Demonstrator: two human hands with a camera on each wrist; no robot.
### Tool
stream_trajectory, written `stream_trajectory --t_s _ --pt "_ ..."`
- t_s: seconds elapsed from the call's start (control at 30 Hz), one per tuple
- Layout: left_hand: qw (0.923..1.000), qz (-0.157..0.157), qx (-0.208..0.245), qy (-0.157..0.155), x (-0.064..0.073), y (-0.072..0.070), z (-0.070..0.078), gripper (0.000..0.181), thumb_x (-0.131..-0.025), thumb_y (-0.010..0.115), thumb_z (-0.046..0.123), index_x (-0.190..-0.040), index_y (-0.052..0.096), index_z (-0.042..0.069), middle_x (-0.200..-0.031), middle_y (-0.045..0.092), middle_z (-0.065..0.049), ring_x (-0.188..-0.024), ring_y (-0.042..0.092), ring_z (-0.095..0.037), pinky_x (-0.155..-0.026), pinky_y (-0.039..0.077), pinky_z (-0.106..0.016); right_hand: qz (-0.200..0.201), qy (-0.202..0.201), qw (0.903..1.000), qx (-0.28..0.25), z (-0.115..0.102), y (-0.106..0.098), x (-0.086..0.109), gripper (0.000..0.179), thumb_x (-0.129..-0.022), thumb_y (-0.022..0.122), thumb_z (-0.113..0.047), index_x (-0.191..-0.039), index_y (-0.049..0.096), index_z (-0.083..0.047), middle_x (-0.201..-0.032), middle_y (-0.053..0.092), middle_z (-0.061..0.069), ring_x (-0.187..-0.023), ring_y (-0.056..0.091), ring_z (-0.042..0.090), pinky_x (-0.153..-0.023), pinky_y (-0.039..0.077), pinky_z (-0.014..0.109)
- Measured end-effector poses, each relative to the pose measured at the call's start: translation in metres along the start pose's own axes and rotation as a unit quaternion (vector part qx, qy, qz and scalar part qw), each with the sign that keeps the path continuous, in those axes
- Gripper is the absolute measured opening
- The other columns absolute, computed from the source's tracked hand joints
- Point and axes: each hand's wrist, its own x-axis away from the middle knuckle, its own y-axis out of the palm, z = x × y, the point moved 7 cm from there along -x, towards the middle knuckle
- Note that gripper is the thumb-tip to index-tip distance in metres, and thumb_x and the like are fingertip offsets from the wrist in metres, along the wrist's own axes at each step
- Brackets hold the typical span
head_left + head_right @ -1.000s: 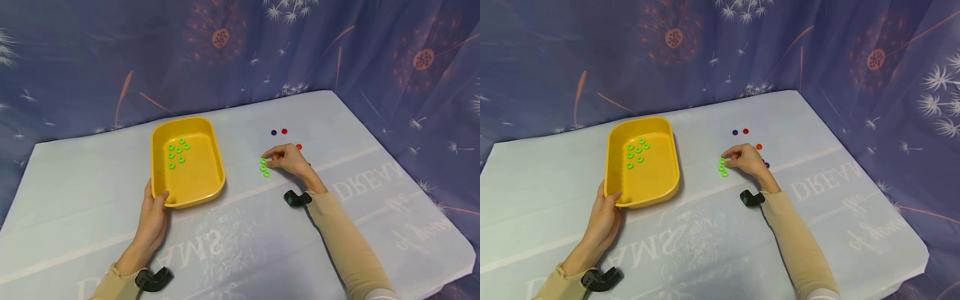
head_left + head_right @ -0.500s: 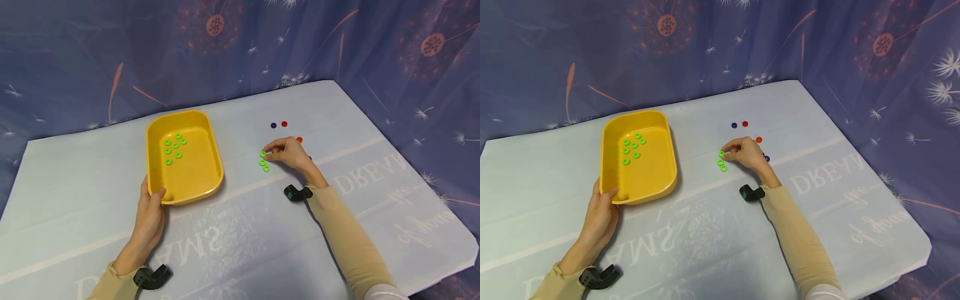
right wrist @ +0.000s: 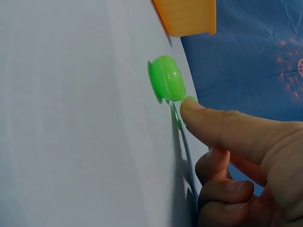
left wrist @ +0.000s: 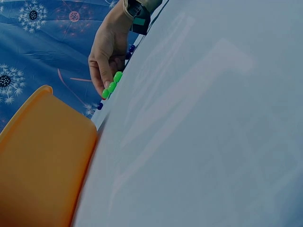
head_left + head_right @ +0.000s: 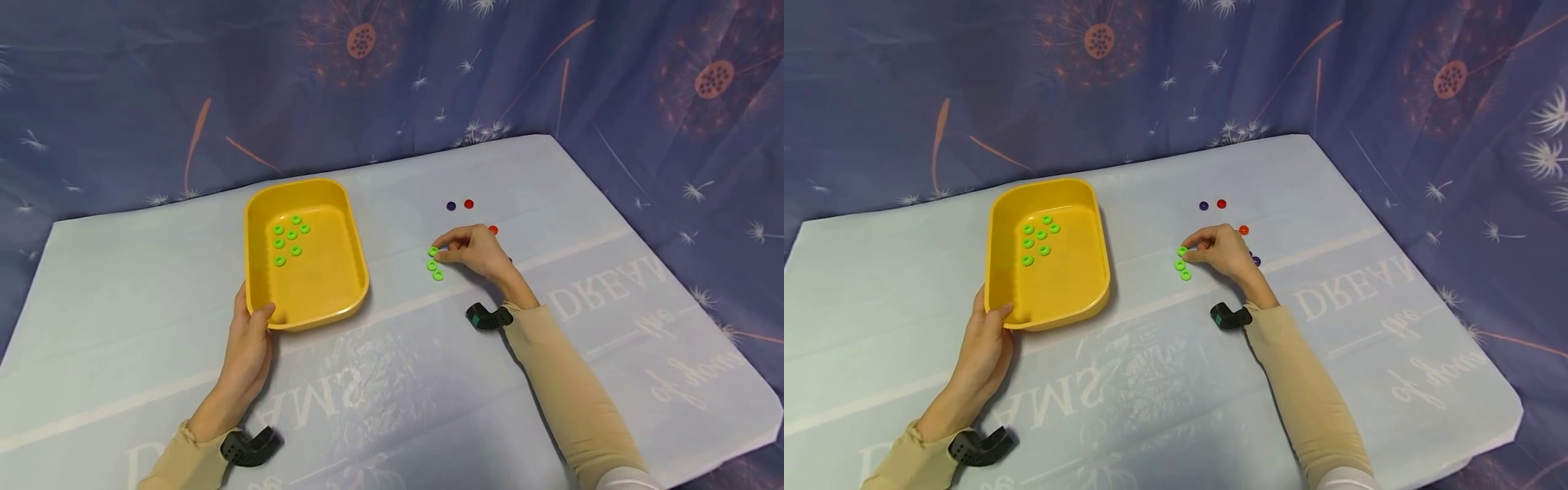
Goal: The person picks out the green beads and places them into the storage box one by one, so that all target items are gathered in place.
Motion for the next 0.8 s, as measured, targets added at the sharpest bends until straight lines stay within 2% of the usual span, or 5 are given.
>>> stream_trajectory --t_s 0.27,0.43,0.57,0.7,0.8 --pt "0.9999 -0.003 -0.008 -0.01 -0.001 0.001 -0.002 0.067 -0.1 0.029 0.004 -0.159 -0.001 0.015 -0.165 0.006 0.005 -0.146 0.014 -0.007 -0.119 0.017 -0.023 0.002 0.008 0.9998 -0.018 -0.001 0.0 0.002 0.025 -0.081 0.08 -0.013 -0.105 0.076 -0.005 -0.074 0.056 0.003 -0.065 0.044 0.013 -0.056 0.036 0.021" --pt "0.9999 -0.004 -0.007 -0.006 -0.001 0.001 -0.001 0.067 -0.1 0.029 0.004 -0.159 -0.001 0.015 -0.165 0.007 0.003 -0.146 0.015 -0.008 -0.119 0.017 -0.024 -0.001 0.005 0.9998 -0.017 -0.016 0.001 -0.003 0.026 -0.081 0.08 -0.015 -0.105 0.076 -0.006 -0.074 0.056 0.004 -0.065 0.045 0.015 -0.057 0.037 0.023" --pt "1.0 -0.004 -0.004 -0.003 -0.001 0.001 0.0 0.067 -0.1 0.03 0.005 -0.159 -0.001 0.015 -0.164 0.007 0.003 -0.146 0.015 -0.008 -0.119 0.017 -0.024 0.001 -0.01 0.9999 -0.008 -0.044 0.005 -0.011 0.025 -0.081 0.081 -0.016 -0.104 0.077 -0.009 -0.075 0.056 0.003 -0.068 0.045 0.016 -0.058 0.035 0.024" --pt "1.0 -0.002 -0.007 -0.003 0.0 0.0 0.001 0.067 -0.1 0.03 0.005 -0.159 -0.002 0.015 -0.165 0.006 0.003 -0.147 0.014 -0.007 -0.12 0.017 -0.024 0.004 -0.048 0.9988 0.002 -0.086 0.016 -0.022 0.021 -0.08 0.081 -0.014 -0.1 0.078 -0.01 -0.074 0.054 0.004 -0.069 0.044 0.018 -0.057 0.031 0.025" --pt "1.0 -0.002 -0.008 -0.001 0.0 -0.001 0.002 0.067 -0.1 0.03 0.005 -0.159 -0.002 0.015 -0.165 0.006 0.003 -0.147 0.014 -0.007 -0.12 0.016 -0.024 -0.003 -0.085 0.9958 0.033 -0.121 0.03 -0.032 0.018 -0.08 0.081 -0.014 -0.098 0.079 -0.012 -0.074 0.054 0.003 -0.069 0.045 0.019 -0.058 0.031 0.025"
